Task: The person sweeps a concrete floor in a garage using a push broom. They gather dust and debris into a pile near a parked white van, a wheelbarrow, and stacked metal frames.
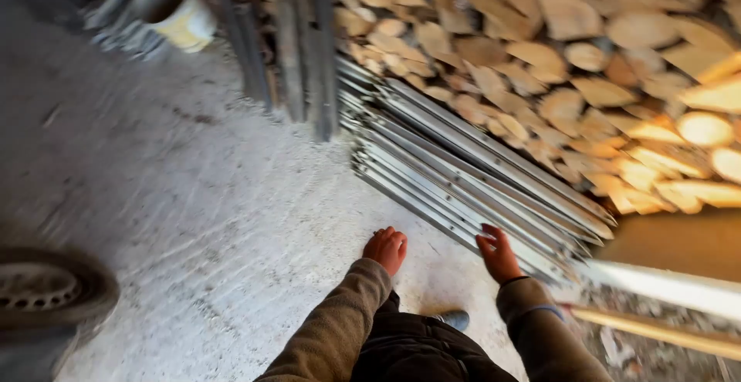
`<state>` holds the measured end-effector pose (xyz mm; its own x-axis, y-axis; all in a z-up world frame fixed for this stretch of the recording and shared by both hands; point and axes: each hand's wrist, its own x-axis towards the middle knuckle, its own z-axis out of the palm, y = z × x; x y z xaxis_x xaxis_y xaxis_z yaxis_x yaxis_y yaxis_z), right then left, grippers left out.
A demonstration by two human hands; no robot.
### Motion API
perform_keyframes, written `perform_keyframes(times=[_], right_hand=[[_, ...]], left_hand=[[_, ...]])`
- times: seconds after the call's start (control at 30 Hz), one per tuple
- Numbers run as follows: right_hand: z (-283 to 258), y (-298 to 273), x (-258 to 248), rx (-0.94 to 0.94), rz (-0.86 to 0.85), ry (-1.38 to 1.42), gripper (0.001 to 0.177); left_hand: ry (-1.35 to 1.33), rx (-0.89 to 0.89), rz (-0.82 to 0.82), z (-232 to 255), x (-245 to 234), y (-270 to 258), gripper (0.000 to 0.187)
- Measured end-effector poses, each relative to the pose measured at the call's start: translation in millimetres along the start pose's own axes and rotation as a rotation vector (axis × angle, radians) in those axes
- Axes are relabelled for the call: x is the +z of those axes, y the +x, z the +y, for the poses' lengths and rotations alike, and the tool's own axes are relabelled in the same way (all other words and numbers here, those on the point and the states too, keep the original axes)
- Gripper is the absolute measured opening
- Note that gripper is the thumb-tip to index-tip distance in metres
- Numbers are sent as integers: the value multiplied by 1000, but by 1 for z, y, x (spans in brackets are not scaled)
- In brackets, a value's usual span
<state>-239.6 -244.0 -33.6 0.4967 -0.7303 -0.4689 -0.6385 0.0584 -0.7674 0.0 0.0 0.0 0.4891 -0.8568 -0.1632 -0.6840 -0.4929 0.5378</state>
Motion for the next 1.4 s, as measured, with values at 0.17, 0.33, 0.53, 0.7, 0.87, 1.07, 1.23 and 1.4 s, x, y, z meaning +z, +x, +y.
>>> perform_keyframes(times=[0.17,0.33,0.53,0.7,0.87,1.07,1.23,1.4], right_hand=[[-139,14,108,-103,-296,-169,45],[-203,59,211,-209,-524,-155,44],[-278,88,340,-362,-738,-418,47],[-334,121,451,-334,-897,-504,47],[-425,158,562,-358,-1035,-541,51],[-572,206,654,-255,-1094,-617,55],[-679,246,736,-189,-1142,-595,60],[-736,285,835,-272,-1188,-447,51]], left_hand=[[-11,-111,170,-90,-53,-13,16],[-31,-368,206,-177,-105,-43,20],[-164,-570,615,-257,-132,-87,20],[-409,-896,608,-316,-183,-109,31],[-354,-961,678,-422,-234,-79,34],[-454,-1103,609,-511,-348,-17,38],[-498,-1161,618,-587,-424,15,42],[-450,-1259,576,-690,-467,39,42]])
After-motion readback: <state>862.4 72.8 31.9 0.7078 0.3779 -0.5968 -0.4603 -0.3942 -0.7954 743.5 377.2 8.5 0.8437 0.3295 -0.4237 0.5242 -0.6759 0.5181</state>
